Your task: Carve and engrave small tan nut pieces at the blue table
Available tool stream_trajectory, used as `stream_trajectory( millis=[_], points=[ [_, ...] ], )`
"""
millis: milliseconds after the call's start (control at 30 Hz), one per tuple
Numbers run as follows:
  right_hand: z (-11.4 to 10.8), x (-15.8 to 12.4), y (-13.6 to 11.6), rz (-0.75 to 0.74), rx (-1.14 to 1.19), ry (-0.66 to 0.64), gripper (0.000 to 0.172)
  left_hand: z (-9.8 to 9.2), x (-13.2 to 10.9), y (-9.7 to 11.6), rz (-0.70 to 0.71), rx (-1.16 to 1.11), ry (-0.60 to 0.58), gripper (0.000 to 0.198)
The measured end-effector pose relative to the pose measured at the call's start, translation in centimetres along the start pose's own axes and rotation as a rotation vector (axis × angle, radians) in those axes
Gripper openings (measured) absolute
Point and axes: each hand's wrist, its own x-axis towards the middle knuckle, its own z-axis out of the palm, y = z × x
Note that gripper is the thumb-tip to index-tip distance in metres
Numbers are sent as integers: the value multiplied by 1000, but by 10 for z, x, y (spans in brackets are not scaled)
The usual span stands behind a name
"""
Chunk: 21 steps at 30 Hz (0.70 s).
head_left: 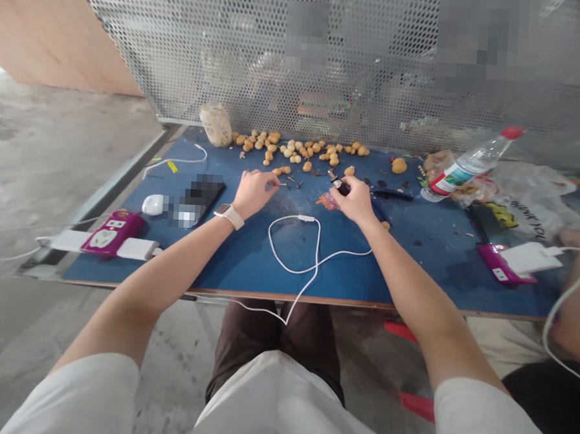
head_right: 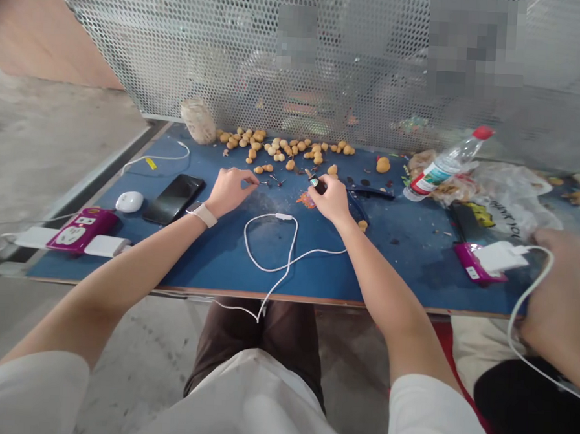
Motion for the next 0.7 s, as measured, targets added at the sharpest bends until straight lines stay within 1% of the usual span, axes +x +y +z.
stream_trajectory(
  millis=[100, 200, 267, 367, 467, 500, 567, 633, 700],
  points=[
    [3, 1, 7, -43, -51, -12, 20, 0, 0, -3, 25, 126, 20, 19],
    [7, 1, 13, -84, -69, -14, 23, -3, -2, -5, 39, 277, -9, 17],
    [8, 1, 16, -100, -75, -7, 25, -5, -3, -7, 36, 358, -30, 22],
    [6, 1, 21, -95, -105, 18, 22, -6, -3, -9, 52, 399, -39, 25],
    [0, 9, 21, -31, -225, 45, 17, -3, -1, -11, 117, 377, -39, 24],
    [-2, 16, 20, -4, -282, 49, 15, -2, -1, -10, 143, 370, -44, 25],
    [-3, 40, 17, 20, -376, 27, 11, -1, -1, -8, 201, 361, -69, 29],
    [-1, 75, 14, 41, -444, -50, 19, 0, -3, -4, 269, 342, -107, 33],
    [4, 113, 12, 83, -500, -142, 18, 1, -6, -1, 342, 306, -137, 33]
  ],
)
